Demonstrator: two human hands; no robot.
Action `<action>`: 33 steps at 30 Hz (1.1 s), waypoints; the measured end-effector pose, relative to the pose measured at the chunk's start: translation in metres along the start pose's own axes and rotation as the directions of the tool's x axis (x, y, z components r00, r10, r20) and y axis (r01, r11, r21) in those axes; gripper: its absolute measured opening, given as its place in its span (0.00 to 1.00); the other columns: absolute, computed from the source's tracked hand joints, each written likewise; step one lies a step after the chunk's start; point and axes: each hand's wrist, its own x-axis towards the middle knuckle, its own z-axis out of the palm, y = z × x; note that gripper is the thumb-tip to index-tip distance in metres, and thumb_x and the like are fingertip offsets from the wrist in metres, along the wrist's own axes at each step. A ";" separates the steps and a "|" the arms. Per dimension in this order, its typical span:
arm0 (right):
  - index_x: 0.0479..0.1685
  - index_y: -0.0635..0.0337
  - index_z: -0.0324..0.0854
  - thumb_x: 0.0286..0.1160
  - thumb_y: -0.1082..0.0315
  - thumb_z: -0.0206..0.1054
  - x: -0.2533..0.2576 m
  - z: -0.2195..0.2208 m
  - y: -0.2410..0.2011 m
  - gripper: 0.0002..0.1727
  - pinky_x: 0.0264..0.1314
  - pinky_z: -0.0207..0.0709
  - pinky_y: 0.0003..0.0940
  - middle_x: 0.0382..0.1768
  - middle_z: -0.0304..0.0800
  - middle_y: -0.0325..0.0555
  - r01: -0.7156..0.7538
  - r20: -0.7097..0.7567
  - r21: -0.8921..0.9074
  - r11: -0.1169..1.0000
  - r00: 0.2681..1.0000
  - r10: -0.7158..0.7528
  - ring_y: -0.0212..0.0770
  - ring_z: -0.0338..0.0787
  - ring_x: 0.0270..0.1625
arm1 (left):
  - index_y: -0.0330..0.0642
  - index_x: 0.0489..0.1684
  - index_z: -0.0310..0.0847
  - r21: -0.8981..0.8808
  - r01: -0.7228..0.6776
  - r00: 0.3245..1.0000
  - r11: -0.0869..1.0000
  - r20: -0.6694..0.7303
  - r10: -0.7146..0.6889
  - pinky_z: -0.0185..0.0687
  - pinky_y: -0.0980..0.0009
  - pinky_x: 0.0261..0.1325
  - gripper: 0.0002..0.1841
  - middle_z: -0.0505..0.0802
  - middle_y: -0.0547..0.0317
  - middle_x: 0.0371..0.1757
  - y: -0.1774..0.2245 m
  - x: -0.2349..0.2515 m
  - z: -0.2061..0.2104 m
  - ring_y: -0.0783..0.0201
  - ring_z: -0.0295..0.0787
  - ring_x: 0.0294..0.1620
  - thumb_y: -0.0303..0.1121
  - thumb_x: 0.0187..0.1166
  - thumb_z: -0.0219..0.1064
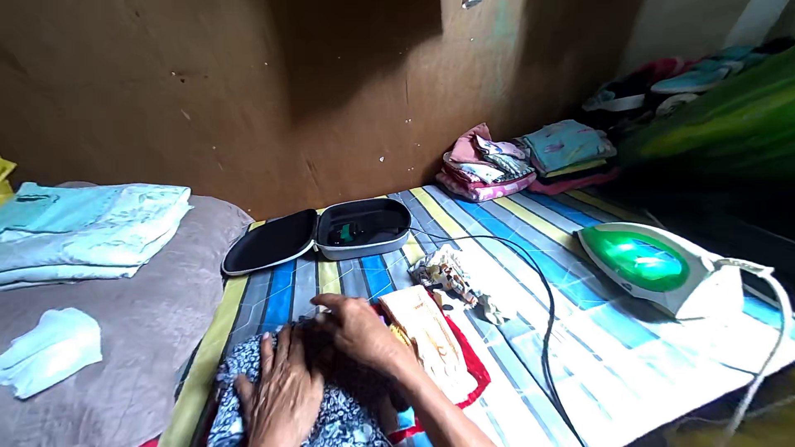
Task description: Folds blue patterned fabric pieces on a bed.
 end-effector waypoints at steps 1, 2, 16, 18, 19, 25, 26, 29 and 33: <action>0.78 0.64 0.76 0.91 0.66 0.54 -0.004 -0.009 0.004 0.22 0.81 0.70 0.48 0.72 0.84 0.60 -0.008 -0.012 -0.033 0.999 1.000 0.007 0.53 0.84 0.74 | 0.37 0.89 0.62 -0.003 0.005 1.000 1.000 0.008 -0.005 0.31 0.17 0.79 0.38 0.64 0.41 0.91 0.000 0.002 0.001 0.31 0.45 0.93 0.55 0.86 0.51; 0.77 0.64 0.77 0.92 0.64 0.55 -0.009 -0.016 0.012 0.22 0.81 0.69 0.49 0.73 0.83 0.59 -0.005 -0.047 -0.082 0.997 0.999 0.001 0.53 0.83 0.76 | 0.36 0.90 0.61 -0.007 0.002 1.000 1.000 0.017 -0.002 0.31 0.17 0.79 0.39 0.63 0.40 0.92 0.000 0.003 0.001 0.30 0.44 0.93 0.57 0.86 0.50; 0.95 0.46 0.53 0.88 0.38 0.41 -0.074 -0.010 0.072 0.39 0.84 0.40 0.78 0.95 0.48 0.53 -0.112 -0.021 -0.348 0.931 0.994 0.112 0.63 0.45 0.95 | 0.41 0.92 0.58 0.025 -0.106 0.994 0.994 0.039 0.105 0.31 0.13 0.76 0.47 0.54 0.31 0.93 -0.004 -0.032 -0.021 0.22 0.40 0.92 0.63 0.76 0.62; 0.93 0.41 0.58 0.77 0.28 0.47 -0.084 -0.005 0.061 0.46 0.80 0.45 0.83 0.94 0.47 0.56 0.023 -0.005 -0.346 0.938 1.000 -0.026 0.69 0.45 0.94 | 0.37 0.91 0.59 0.035 -0.195 0.979 0.980 0.074 0.192 0.32 0.10 0.72 0.56 0.56 0.25 0.90 -0.014 -0.052 -0.026 0.16 0.42 0.89 0.68 0.64 0.71; 0.93 0.38 0.60 0.72 0.24 0.50 -0.091 0.001 0.060 0.49 0.78 0.44 0.87 0.95 0.46 0.57 0.093 0.037 -0.369 0.925 0.996 -0.085 0.72 0.43 0.94 | 0.37 0.90 0.59 0.050 -0.230 0.971 0.972 0.079 0.226 0.31 0.09 0.71 0.59 0.56 0.23 0.90 -0.020 -0.061 -0.022 0.14 0.42 0.88 0.70 0.60 0.72; 0.85 0.31 0.71 0.61 0.24 0.63 -0.089 0.026 0.094 0.47 0.65 0.60 0.88 0.89 0.60 0.65 0.308 0.029 -0.573 0.760 0.934 -0.356 0.84 0.60 0.85 | 0.49 0.82 0.76 0.160 -0.367 0.906 0.916 -0.160 0.391 0.50 0.10 0.64 0.54 0.68 0.18 0.83 -0.048 -0.052 0.021 0.08 0.58 0.79 0.67 0.47 0.80; 0.87 0.31 0.69 0.63 0.27 0.66 -0.079 0.023 0.093 0.46 0.68 0.58 0.88 0.90 0.56 0.65 0.281 0.060 -0.549 0.787 0.953 -0.298 0.84 0.56 0.86 | 0.51 0.82 0.76 0.145 -0.363 0.909 0.920 -0.163 0.384 0.51 0.11 0.65 0.53 0.68 0.20 0.83 -0.049 -0.042 0.022 0.09 0.58 0.80 0.65 0.47 0.81; 0.91 0.32 0.61 0.69 0.33 0.68 -0.047 0.009 0.086 0.46 0.75 0.50 0.87 0.94 0.45 0.61 0.166 0.147 -0.510 0.844 0.984 -0.104 0.80 0.46 0.91 | 0.55 0.82 0.76 0.141 -0.334 0.929 0.932 -0.121 0.351 0.54 0.13 0.66 0.51 0.67 0.26 0.86 -0.046 -0.008 0.021 0.14 0.57 0.83 0.64 0.48 0.82; 0.92 0.32 0.60 0.71 0.34 0.68 -0.007 -0.002 0.091 0.45 0.78 0.46 0.84 0.95 0.44 0.57 0.112 0.127 -0.516 0.849 0.990 -0.053 0.77 0.44 0.92 | 0.60 0.84 0.74 0.142 -0.275 0.957 0.951 -0.060 0.285 0.55 0.17 0.70 0.50 0.65 0.33 0.89 -0.040 0.037 0.021 0.21 0.54 0.87 0.64 0.51 0.81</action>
